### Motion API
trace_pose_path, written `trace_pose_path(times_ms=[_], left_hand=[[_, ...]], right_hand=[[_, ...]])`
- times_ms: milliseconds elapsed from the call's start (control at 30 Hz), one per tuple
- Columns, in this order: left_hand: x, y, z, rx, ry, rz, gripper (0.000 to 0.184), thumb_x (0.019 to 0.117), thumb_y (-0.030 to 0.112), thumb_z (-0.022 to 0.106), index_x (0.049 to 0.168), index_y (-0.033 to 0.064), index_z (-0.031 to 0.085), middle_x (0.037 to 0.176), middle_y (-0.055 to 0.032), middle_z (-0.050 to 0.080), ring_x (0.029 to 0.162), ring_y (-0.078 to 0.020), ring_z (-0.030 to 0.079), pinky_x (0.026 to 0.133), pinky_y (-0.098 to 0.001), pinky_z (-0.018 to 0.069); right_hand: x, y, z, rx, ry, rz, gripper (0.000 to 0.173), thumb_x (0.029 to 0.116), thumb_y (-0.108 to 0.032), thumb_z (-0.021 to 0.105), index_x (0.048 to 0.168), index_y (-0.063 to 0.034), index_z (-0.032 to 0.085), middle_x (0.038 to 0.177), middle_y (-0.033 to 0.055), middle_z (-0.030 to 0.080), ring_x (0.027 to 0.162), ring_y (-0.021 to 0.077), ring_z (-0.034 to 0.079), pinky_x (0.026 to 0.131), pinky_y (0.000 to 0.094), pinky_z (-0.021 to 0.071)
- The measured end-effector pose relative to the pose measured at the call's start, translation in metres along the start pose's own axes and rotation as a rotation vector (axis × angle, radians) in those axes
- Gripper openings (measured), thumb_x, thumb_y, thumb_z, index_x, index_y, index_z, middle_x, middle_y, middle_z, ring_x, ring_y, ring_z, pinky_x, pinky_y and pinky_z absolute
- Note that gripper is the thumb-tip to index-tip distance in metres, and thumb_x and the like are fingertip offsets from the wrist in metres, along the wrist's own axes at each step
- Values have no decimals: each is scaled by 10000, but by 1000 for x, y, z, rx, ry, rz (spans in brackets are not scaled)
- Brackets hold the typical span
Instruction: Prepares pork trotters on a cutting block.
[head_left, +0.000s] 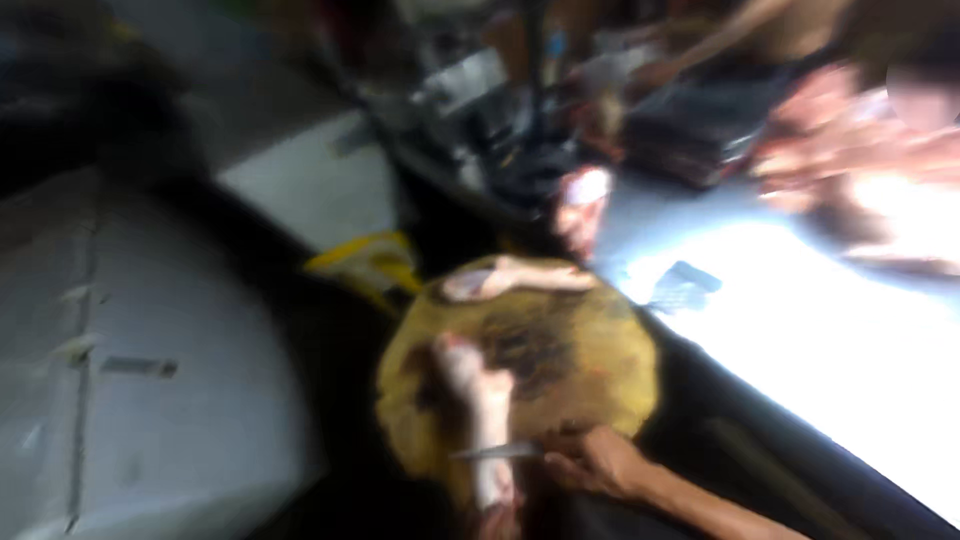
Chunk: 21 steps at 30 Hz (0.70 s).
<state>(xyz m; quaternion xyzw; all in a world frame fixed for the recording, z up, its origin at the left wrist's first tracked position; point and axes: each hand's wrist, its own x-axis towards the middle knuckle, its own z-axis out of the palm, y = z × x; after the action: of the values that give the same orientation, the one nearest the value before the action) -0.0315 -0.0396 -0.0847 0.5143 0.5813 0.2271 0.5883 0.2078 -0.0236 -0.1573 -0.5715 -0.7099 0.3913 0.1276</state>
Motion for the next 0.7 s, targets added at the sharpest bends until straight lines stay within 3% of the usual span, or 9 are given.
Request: trace_pose_path(times_ms=[33, 67, 167, 333, 467, 533, 600, 700], left_hand=[[4, -40, -1, -193, 22, -17, 254, 996, 48, 474, 1154, -93, 615, 909, -107, 716, 718, -98, 670, 655, -235, 574], [6, -51, 1, -358, 32, -100, 256, 980, 59, 479, 1183, -38, 600, 907, -76, 722, 661, -93, 656, 598, -246, 565], [13, -42, 6, -564, 71, -292, 301, 907, 23, 537, 1206, -6, 551, 910, -114, 718, 596, -152, 642, 532, -288, 551], [9, -41, 7, -595, 99, -287, 329, 870, 13, 562, 1195, -29, 538, 903, -141, 719, 587, -158, 643, 519, -280, 542], [9, -43, 6, -604, 83, -269, 223, 906, 10, 533, 1120, -25, 585, 892, -112, 720, 591, -132, 640, 541, -269, 552], [9, -43, 6, -610, 79, -272, 213, 913, 6, 527, 1111, -32, 595, 894, -111, 723, 593, -129, 642, 548, -268, 554], [10, -45, 6, -640, 70, -271, 243, 898, 6, 524, 1135, -34, 563, 912, -129, 722, 601, -142, 652, 548, -276, 560], [9, -46, 6, -726, 29, -258, 244, 906, 31, 493, 1139, -17, 552, 927, -128, 725, 606, -134, 657, 556, -268, 561]], right_hand=[[-8, -4, -3, -40, 12, -62, 455, 1049, -582, 438, 1374, -351, 656, 1140, 85, 735, 1044, 276, 705, 912, 538, 570], [-14, -5, -6, -71, 31, -110, 435, 1047, -571, 450, 1376, -369, 653, 1127, 76, 730, 1027, 262, 700, 897, 516, 574], [-8, 6, -12, -168, 133, -139, 421, 1048, -544, 454, 1347, -350, 679, 1065, 89, 740, 943, 278, 719, 806, 505, 593], [14, 18, -23, -219, 135, 46, 474, 1056, -570, 394, 1397, -353, 641, 1038, 122, 726, 888, 318, 709, 747, 540, 568], [-11, -8, -21, -224, 74, -206, 422, 1051, -539, 446, 1346, -347, 679, 1014, 87, 735, 902, 266, 714, 775, 484, 587], [-11, -9, -17, -255, 90, -241, 411, 1049, -530, 447, 1348, -363, 674, 989, 80, 728, 885, 258, 709, 758, 464, 583], [6, 3, -21, -236, 108, -119, 434, 1059, -516, 434, 1370, -323, 667, 1017, 124, 735, 897, 312, 717, 761, 521, 582], [24, 18, -27, -219, 134, 43, 487, 1060, -563, 393, 1391, -318, 653, 1050, 116, 731, 916, 310, 712, 777, 531, 571]])
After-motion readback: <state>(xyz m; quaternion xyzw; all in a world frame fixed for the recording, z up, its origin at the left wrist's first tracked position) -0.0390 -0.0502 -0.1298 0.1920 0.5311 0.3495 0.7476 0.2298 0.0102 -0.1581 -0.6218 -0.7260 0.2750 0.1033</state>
